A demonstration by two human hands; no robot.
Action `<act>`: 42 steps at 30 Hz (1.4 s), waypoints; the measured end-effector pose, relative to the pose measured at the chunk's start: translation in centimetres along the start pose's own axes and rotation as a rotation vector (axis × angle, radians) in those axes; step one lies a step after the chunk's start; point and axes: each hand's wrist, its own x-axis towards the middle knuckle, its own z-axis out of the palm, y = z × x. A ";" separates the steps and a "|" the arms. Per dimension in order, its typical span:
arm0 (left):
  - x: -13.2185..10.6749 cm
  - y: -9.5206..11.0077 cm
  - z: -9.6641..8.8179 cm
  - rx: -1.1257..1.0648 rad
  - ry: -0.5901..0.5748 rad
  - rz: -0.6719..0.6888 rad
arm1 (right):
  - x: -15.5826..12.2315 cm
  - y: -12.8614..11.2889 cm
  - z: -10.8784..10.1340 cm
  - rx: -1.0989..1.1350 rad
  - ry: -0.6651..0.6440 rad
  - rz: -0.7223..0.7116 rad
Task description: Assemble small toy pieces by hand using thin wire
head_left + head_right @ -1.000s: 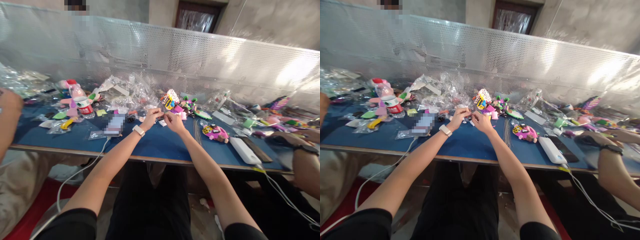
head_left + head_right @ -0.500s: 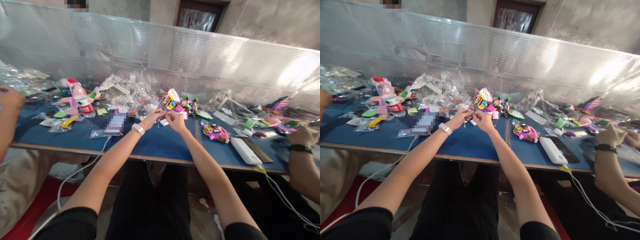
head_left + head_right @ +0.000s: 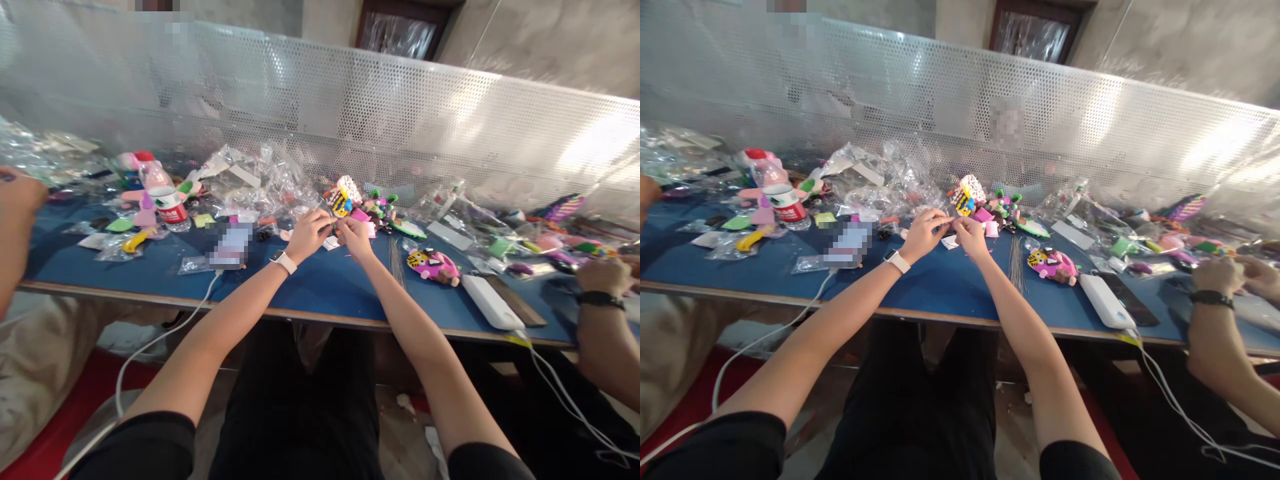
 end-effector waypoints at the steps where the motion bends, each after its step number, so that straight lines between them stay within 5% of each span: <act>1: 0.0 -0.1 0.0 0.007 0.003 -0.002 | 0.0 0.0 -0.1 -0.016 0.002 -0.010; 10: 0.2 0.5 -0.1 0.003 0.026 0.009 | -0.5 -0.7 -0.7 -0.235 0.022 -0.195; 18: 0.3 0.8 0.0 -0.066 0.035 -0.021 | -0.8 -1.4 -0.5 -0.255 0.036 -0.207; 28: 0.4 0.9 0.4 -0.519 -0.011 -0.231 | -0.8 -1.8 -0.8 -0.333 0.036 -0.287; 42: 0.0 0.2 0.4 -0.350 -0.042 -0.183 | -0.5 -0.5 -0.7 -0.204 0.019 -0.164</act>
